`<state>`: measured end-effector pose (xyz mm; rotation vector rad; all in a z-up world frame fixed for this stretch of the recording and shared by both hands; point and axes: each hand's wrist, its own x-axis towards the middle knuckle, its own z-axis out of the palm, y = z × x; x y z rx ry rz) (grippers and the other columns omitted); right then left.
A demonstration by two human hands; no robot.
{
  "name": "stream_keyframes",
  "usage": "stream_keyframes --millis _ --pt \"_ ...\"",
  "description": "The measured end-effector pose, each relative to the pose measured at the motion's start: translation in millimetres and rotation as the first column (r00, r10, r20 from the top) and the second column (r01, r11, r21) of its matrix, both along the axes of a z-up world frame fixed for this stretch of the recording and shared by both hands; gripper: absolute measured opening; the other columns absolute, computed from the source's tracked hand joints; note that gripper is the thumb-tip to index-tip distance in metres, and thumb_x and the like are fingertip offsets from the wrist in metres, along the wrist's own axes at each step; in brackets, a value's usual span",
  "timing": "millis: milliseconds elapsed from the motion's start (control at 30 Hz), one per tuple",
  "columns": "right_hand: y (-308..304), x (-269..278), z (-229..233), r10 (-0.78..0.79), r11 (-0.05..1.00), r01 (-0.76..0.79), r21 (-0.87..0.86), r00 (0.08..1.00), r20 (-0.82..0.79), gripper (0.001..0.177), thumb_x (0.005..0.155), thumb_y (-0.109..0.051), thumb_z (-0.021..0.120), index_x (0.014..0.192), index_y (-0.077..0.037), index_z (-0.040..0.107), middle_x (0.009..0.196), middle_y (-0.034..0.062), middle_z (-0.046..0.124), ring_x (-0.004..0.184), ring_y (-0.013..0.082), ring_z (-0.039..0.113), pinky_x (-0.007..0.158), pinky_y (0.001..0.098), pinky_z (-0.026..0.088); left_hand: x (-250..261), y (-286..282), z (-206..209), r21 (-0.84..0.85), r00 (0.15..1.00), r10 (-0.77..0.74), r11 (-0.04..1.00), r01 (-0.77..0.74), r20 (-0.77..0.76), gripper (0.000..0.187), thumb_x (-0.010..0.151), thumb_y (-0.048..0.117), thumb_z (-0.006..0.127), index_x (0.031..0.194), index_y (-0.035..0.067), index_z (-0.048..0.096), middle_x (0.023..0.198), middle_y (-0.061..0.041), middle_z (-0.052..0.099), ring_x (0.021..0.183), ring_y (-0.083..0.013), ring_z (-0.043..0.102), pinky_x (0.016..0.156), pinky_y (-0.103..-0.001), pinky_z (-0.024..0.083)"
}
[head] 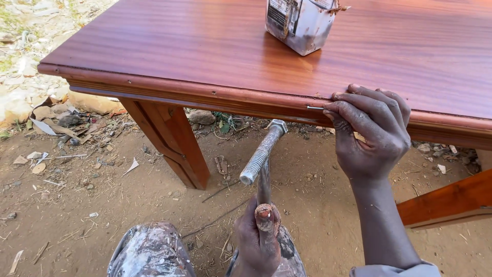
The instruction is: Hammering small nails into the edge of a wooden table using a bolt as a makeshift hammer
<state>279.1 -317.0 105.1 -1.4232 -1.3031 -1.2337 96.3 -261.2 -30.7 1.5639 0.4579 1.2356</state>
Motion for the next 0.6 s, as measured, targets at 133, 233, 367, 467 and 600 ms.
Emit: stream_keyframes --millis 133,233,367,467,600 --pt "2.4 0.3 -1.3 -0.002 1.000 0.002 0.027 1.000 0.003 0.006 0.104 -0.002 0.080 0.097 -0.002 0.080 0.106 0.0146 0.077 0.105 0.0362 0.073 0.105 0.0476 0.044 3.7 0.2 1.1 0.006 0.998 -0.064 0.998 0.064 0.029 0.055 0.102 0.058 0.038 0.078 0.013 0.059 0.055 0.002 0.047 0.042 -0.0092 0.038 0.039 -0.032 0.027" --pt "5.6 0.6 -1.6 0.001 0.999 -0.001 0.047 1.000 0.006 0.006 0.102 0.001 0.082 0.097 -0.002 0.080 0.104 0.0147 0.077 0.104 0.0365 0.074 0.104 0.0482 0.044 7.7 1.7 4.9 0.083 0.998 -0.055 0.995 0.054 0.007 0.053 0.104 0.055 0.037 0.081 0.013 0.059 0.055 0.002 0.048 0.041 -0.0100 0.040 0.037 -0.033 0.029" --pt "5.3 2.4 -2.4 -0.004 0.998 0.003 0.060 1.000 0.020 0.008 0.100 0.003 0.084 0.096 -0.003 0.080 0.103 0.0139 0.077 0.103 0.0362 0.074 0.102 0.0487 0.045 17.4 -1.2 12.4 0.186 0.998 -0.057 0.981 0.050 0.030 0.051 0.107 0.050 0.034 0.097 0.009 0.061 0.063 0.001 0.055 0.042 -0.0089 0.046 0.035 -0.031 0.034" --pt "4.0 2.7 -2.5 0.004 0.998 -0.006 0.055 1.000 0.022 0.011 0.100 0.006 0.084 0.097 -0.004 0.080 0.104 0.0138 0.076 0.104 0.0372 0.074 0.103 0.0500 0.045 33.8 -1.1 -2.3 0.241 0.998 -0.024 0.970 0.010 0.058 0.054 0.107 0.053 0.034 0.091 0.008 0.060 0.058 0.001 0.052 0.036 -0.0089 0.041 0.030 -0.033 0.030" --pt "3.7 3.3 -3.2 0.006 0.998 -0.007 0.061 1.000 0.023 0.010 0.100 0.004 0.083 0.100 -0.005 0.079 0.106 0.0134 0.077 0.104 0.0363 0.074 0.102 0.0506 0.045 45.0 3.9 -3.4 0.257 0.993 -0.021 0.965 0.050 -0.113 0.054 0.106 0.056 0.029 0.097 0.010 0.057 0.060 0.003 0.047 0.038 -0.0096 0.040 0.027 -0.034 0.035"
